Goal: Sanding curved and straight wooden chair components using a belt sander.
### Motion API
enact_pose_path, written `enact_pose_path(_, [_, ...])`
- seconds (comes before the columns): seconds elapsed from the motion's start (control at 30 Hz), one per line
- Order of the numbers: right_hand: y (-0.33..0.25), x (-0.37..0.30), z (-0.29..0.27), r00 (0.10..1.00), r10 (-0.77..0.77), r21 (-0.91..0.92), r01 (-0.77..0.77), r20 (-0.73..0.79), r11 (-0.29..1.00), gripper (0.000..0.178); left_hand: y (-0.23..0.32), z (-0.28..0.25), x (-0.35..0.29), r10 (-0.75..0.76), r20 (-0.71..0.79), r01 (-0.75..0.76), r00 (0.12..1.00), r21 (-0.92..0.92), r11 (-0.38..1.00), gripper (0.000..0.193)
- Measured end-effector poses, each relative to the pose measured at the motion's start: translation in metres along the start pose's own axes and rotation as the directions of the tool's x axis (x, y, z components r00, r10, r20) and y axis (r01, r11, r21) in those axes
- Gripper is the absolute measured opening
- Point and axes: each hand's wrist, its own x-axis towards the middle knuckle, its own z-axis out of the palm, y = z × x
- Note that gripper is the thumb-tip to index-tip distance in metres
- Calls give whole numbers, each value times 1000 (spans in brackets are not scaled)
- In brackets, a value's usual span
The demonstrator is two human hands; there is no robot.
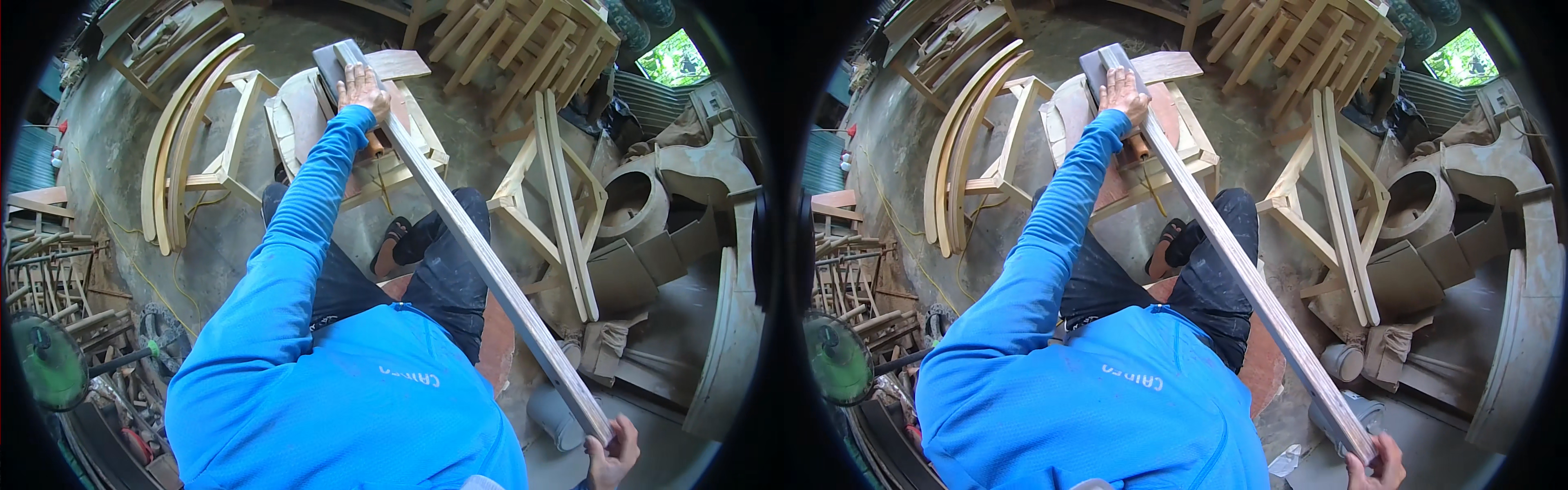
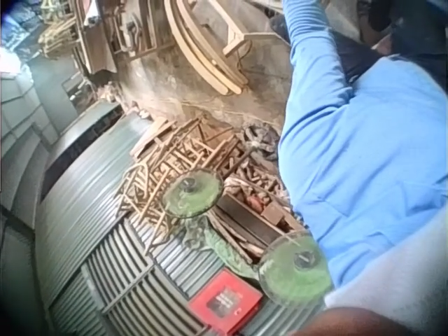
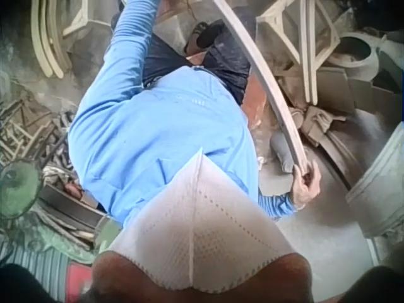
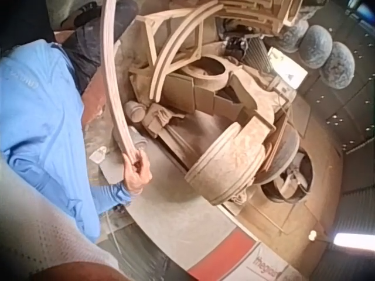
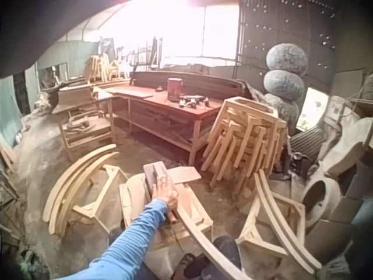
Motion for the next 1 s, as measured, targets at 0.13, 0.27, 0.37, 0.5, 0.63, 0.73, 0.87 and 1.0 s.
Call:
enact_pose_path(0.13, [-61,66,13,944,-283,-219,317,172,923,70,-6,-3,27,6,7,-6,1000,29,1000,77])
enact_pose_path(0.27, [-109,109,48,939,-218,-362,307,268,880,68,-36,-6,65,24,-86,-21,996,35,999,76])
enact_pose_path(0.37, [-109,127,79,912,-244,-425,374,329,824,51,-43,-12,89,40,-102,-35,994,47,998,74])
enact_pose_path(0.5, [-117,156,113,861,-364,-336,482,356,809,42,-65,-10,127,85,-177,-73,981,70,995,74])
enact_pose_path(0.63, [-139,174,151,911,-341,-197,387,230,901,37,-117,-9,179,124,-264,-103,956,94,990,77])
enact_pose_path(0.73, [-155,182,175,919,-351,-191,383,182,904,37,-106,-19,182,131,-259,-150,957,-57,987,78])
enact_pose_path(0.87, [-173,201,205,907,-402,-156,418,125,895,38,-114,-56,199,116,-183,-138,976,-112,984,77])
enact_pose_path(1.0, [-190,223,237,906,-411,-103,421,106,901,36,-126,-65,228,110,-256,-133,960,-76,988,76])
